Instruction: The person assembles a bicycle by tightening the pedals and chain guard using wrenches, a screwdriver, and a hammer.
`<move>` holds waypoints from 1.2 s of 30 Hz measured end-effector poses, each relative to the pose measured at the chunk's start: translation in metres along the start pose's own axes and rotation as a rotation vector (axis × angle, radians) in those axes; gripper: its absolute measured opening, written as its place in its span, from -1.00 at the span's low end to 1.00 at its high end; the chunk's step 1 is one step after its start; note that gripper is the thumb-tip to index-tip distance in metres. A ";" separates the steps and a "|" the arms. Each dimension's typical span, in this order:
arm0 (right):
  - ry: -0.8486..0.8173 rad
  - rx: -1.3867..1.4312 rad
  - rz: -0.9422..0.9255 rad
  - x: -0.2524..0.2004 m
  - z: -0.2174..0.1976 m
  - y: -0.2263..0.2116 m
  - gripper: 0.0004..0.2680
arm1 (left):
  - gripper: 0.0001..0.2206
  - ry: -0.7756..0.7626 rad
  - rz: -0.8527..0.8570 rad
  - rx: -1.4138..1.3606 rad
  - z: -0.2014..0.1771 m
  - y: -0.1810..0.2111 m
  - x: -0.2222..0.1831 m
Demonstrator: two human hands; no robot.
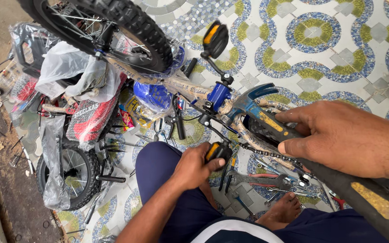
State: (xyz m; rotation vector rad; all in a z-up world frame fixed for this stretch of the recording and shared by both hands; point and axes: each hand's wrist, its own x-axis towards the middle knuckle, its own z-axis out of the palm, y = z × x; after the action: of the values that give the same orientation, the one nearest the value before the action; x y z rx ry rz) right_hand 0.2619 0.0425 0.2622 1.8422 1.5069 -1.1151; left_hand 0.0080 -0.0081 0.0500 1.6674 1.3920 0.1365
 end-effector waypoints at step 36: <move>0.039 0.719 -0.413 0.035 0.059 0.065 -0.45 | -0.65 0.466 0.202 -0.036 0.042 -0.048 0.066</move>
State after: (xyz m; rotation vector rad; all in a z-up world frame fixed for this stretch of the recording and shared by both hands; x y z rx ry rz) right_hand 0.3096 -0.0020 0.1942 2.0301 1.6930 -2.0361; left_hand 0.0224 0.0188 -0.0366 1.8152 1.5374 0.6986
